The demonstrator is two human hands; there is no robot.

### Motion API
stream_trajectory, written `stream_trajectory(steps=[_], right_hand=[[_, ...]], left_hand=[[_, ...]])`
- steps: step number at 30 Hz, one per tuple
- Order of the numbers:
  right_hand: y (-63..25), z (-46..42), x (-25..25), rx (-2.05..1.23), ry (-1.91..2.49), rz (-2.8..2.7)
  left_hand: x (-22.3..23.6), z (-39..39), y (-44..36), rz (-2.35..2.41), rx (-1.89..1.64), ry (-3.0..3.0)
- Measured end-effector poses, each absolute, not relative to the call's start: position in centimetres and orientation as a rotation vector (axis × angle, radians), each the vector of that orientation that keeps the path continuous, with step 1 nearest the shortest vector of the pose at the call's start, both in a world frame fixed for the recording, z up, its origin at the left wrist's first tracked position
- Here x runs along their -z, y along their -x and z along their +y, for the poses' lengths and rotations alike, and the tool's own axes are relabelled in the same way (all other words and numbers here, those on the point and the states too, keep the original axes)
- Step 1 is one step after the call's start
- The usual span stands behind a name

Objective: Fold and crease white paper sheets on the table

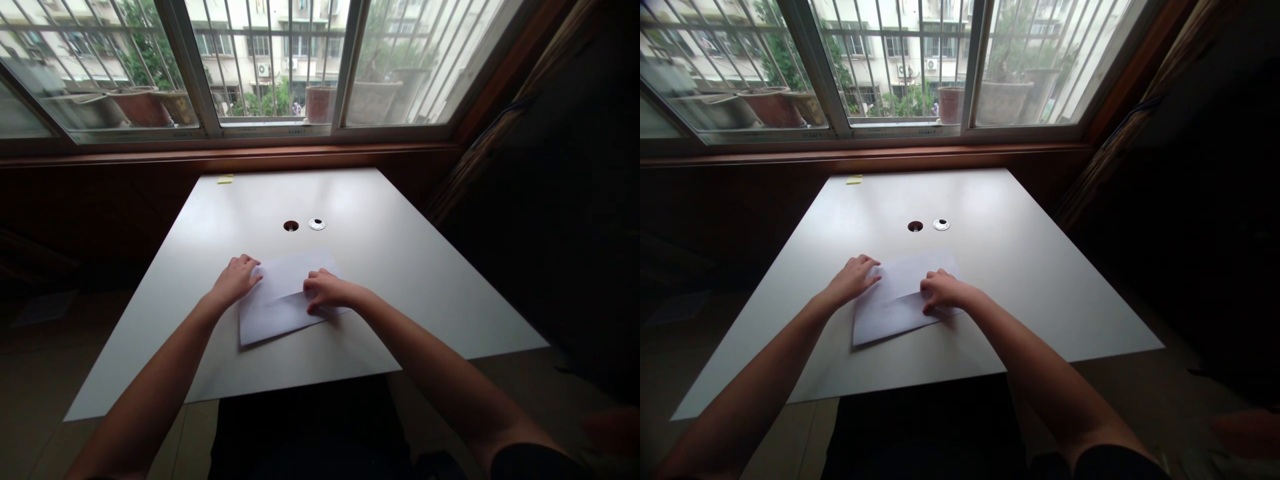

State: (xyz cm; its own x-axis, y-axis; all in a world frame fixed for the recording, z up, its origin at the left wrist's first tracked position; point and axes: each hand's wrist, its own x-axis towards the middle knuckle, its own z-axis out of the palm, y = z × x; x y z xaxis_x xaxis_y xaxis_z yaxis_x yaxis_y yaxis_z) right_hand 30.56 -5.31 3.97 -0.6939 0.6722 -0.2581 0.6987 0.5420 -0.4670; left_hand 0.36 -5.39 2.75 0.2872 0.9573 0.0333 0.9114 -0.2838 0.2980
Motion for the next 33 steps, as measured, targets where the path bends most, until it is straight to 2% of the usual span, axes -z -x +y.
stream_trajectory(steps=[9, 14, 21, 24, 27, 30, 33], right_hand=[[-30.3, -5.5, -4.6, 0.838, -1.245, 2.655], [-30.2, -5.6, -4.9, 0.825, -1.230, 2.613], [-30.3, -5.6, -4.8, 0.818, -1.223, 2.642], [-30.4, -5.4, -4.4, 0.850, -1.157, 2.726], [-30.5, -5.0, -3.9, 0.933, -1.082, 2.785], [-30.6, -4.5, -3.4, 0.995, -1.049, 2.804], [-30.9, -4.2, -2.9, 1.044, -1.053, 2.811]], left_hand=[[-3.8, -2.4, -0.5, 1.828, 0.043, -2.231], [-4.2, -1.2, -1.0, 1.836, 0.103, -2.169], [-3.5, -1.4, -0.9, 1.852, -0.025, -2.174], [-2.9, -2.8, -1.2, 1.841, -0.225, -2.317], [-2.2, -4.4, -1.3, 1.611, -0.457, -2.491], [-1.6, -6.2, -0.9, 1.375, -0.540, -2.371], [-1.8, -8.7, 0.0, 1.380, -0.655, -2.107]])
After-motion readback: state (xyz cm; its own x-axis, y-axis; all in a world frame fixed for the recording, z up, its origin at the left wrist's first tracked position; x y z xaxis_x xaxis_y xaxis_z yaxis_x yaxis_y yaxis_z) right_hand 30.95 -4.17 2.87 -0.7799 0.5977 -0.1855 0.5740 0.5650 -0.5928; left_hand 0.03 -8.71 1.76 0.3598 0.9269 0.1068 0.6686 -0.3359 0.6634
